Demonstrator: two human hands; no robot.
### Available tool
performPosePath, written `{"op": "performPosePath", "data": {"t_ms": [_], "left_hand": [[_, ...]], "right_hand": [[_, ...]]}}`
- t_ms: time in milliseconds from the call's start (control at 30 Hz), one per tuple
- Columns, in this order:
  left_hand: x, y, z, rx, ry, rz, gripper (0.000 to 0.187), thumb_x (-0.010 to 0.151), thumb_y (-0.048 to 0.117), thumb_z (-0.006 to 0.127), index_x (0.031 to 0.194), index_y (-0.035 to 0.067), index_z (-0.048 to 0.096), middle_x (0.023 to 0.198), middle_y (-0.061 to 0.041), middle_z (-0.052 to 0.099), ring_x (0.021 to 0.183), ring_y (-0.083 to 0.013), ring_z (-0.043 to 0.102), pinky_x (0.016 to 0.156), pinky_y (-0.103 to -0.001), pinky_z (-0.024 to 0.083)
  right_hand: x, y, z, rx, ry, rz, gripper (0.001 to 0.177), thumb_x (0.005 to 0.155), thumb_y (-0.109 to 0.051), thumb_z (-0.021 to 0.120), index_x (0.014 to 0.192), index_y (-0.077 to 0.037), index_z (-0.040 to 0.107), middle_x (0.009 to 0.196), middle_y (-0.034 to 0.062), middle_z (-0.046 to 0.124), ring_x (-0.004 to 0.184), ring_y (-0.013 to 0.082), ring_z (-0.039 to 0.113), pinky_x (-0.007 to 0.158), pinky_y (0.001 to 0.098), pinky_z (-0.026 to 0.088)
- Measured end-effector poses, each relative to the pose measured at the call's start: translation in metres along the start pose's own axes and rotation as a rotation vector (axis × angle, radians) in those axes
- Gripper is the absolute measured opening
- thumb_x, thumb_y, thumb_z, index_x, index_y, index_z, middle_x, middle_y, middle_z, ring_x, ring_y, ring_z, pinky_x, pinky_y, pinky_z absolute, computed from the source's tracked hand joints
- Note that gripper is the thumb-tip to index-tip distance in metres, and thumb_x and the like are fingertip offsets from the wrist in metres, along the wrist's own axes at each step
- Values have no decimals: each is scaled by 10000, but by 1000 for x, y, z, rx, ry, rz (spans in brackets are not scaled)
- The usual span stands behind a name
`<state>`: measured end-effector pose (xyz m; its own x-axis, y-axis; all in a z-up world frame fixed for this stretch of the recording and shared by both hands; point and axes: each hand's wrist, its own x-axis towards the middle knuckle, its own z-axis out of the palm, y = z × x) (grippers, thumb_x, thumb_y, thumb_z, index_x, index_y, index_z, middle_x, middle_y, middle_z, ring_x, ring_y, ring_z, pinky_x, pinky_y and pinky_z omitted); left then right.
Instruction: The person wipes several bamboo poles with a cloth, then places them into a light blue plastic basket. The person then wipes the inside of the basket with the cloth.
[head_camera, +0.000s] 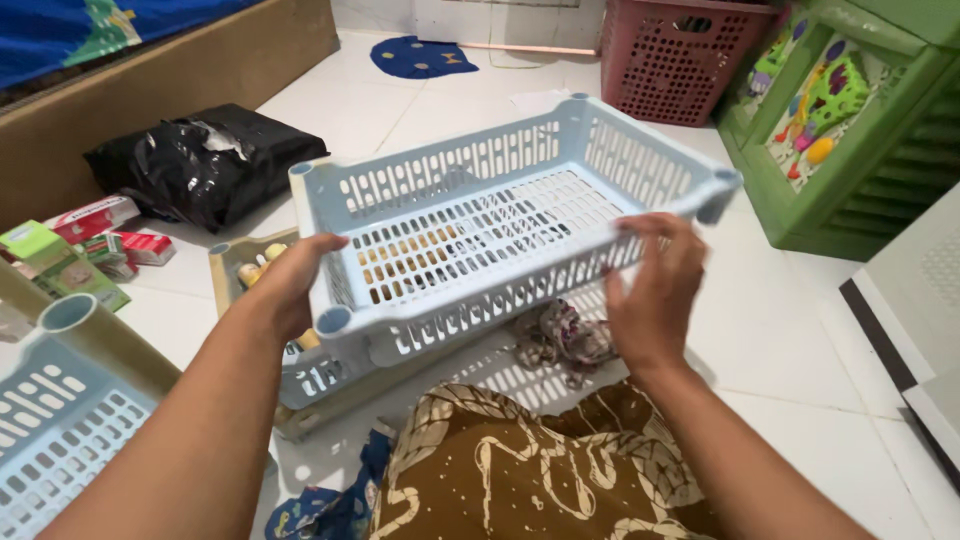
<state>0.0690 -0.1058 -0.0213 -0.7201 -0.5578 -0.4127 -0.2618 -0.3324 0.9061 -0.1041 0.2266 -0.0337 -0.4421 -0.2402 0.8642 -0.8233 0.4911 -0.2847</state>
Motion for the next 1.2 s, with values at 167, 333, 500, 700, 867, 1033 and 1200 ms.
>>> {"op": "performPosePath", "data": {"t_ms": [167,333,500,700,867,1033,1200], "left_hand": [[14,-4,-2,-85,144,65,487,901,193,544,1324,-49,526,1188,-205,709,1033,-328,747,904,-459,608],[14,-3,8,-112,173,109,468,852,189,564,1251,-57,566,1078,-218,720,909,-335,752,809,-439,606],[2,0,14,-104,233,82,443,826,201,580,1184,-59,599,1010,-217,716,813,-331,735,728,-443,589],[14,10,6,-121,255,147,425,824,198,591,1149,-73,621,952,-215,712,756,-317,725,664,-433,567],[41,15,11,-310,211,212,410,780,148,591,1114,-90,600,912,-200,729,733,-311,767,677,-429,638],[50,26,14,-212,318,236,370,789,177,589,1104,-16,616,839,-160,688,634,-280,690,584,-428,555],[49,14,24,-253,333,280,354,768,144,596,1097,14,592,854,-151,674,676,-288,703,590,-424,578]], "right_hand": [[-20,4,3,278,-653,1038,321,943,6,550,1262,-30,550,1218,126,664,967,283,692,779,357,588],[-61,-35,51,1325,-809,1779,296,982,17,457,1273,56,496,1097,273,676,1107,336,710,982,421,558],[-88,-34,135,1289,-623,2086,439,1087,-288,333,1258,86,486,1070,317,647,1170,404,659,1044,457,510],[-123,22,227,1978,-785,1652,393,1082,-283,306,1198,-47,599,1165,138,680,1203,282,597,1128,489,440],[-95,27,285,1863,-754,1545,396,1029,-341,389,1315,-101,521,1340,109,560,1302,267,522,1140,481,413],[-42,44,305,1359,-1089,1036,519,977,-400,472,1433,-154,443,1514,80,440,1401,252,447,1152,474,386],[-78,102,259,-83,-1227,359,700,950,-525,549,1526,-153,406,1631,89,338,1481,259,348,1157,489,349]]}}
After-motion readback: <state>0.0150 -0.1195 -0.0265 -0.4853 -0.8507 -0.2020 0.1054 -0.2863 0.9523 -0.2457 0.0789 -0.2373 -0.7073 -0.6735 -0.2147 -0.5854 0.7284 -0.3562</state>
